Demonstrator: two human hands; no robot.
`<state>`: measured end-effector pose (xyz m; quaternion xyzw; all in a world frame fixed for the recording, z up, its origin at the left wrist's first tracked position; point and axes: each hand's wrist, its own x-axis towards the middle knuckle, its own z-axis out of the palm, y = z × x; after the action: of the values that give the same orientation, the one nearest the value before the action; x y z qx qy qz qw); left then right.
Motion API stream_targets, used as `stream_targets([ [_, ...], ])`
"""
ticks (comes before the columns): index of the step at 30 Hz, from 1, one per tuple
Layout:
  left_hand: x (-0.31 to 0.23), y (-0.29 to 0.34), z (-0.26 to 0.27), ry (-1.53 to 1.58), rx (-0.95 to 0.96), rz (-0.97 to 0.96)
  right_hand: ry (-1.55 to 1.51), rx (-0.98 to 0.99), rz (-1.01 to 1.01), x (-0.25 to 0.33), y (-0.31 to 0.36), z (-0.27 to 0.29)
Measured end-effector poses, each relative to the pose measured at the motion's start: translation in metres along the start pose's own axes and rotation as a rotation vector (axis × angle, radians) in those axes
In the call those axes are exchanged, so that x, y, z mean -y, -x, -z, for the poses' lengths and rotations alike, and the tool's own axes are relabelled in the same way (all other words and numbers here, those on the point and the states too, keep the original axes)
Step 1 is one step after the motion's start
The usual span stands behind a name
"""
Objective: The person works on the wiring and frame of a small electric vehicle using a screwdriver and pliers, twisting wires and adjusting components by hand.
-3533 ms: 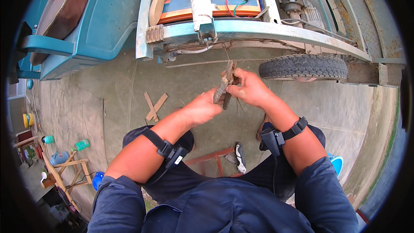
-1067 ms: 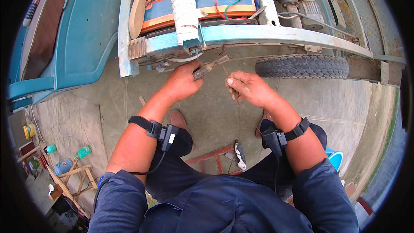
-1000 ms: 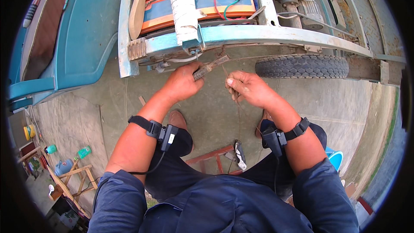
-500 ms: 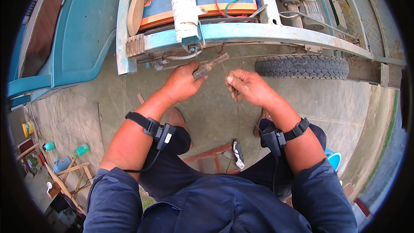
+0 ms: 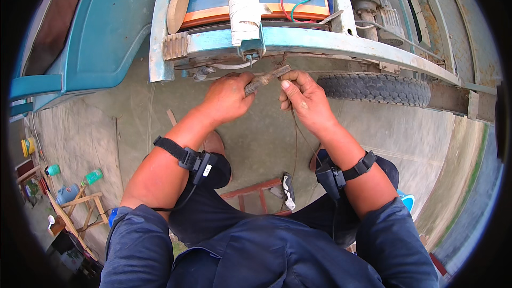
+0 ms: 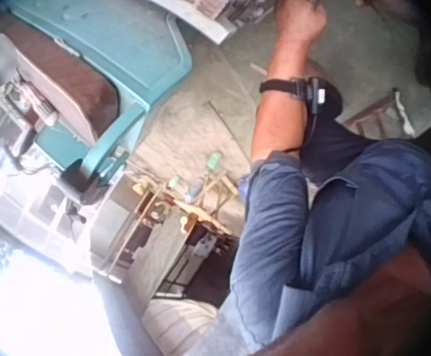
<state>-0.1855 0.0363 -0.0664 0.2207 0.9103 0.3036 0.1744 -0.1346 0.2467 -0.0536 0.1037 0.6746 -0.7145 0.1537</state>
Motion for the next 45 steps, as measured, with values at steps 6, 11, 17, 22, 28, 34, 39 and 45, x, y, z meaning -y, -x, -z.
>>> stream_targets([
  [6, -0.004, 0.002, 0.014, 0.073, 0.110, 0.047, 0.013, 0.029, -0.001, 0.002, -0.004, 0.000],
  [11, -0.011, 0.003, 0.022, 0.113, 0.158, 0.043, -0.024, 0.066, -0.040, 0.003, -0.007, 0.005],
  [17, -0.005, -0.001, 0.023, 0.121, 0.182, 0.015, 0.002, 0.076, -0.043, 0.005, -0.007, 0.004],
  [22, 0.000, -0.004, 0.020, 0.135, 0.174, -0.022, -0.010, 0.057, -0.024, 0.002, -0.008, 0.003],
  [28, -0.003, 0.004, 0.017, -0.157, 0.006, 0.001, -0.002, 0.043, -0.027, 0.004, -0.006, 0.003],
  [34, -0.016, 0.006, 0.027, -0.321, 0.097, 0.055, -0.006, 0.053, -0.013, 0.004, -0.006, 0.004],
  [39, -0.012, 0.007, 0.021, -0.124, 0.114, 0.096, 0.002, 0.052, -0.030, 0.006, -0.005, 0.002],
  [45, -0.010, 0.003, 0.014, 0.054, 0.110, 0.099, -0.021, 0.029, -0.037, 0.002, -0.005, 0.002],
])
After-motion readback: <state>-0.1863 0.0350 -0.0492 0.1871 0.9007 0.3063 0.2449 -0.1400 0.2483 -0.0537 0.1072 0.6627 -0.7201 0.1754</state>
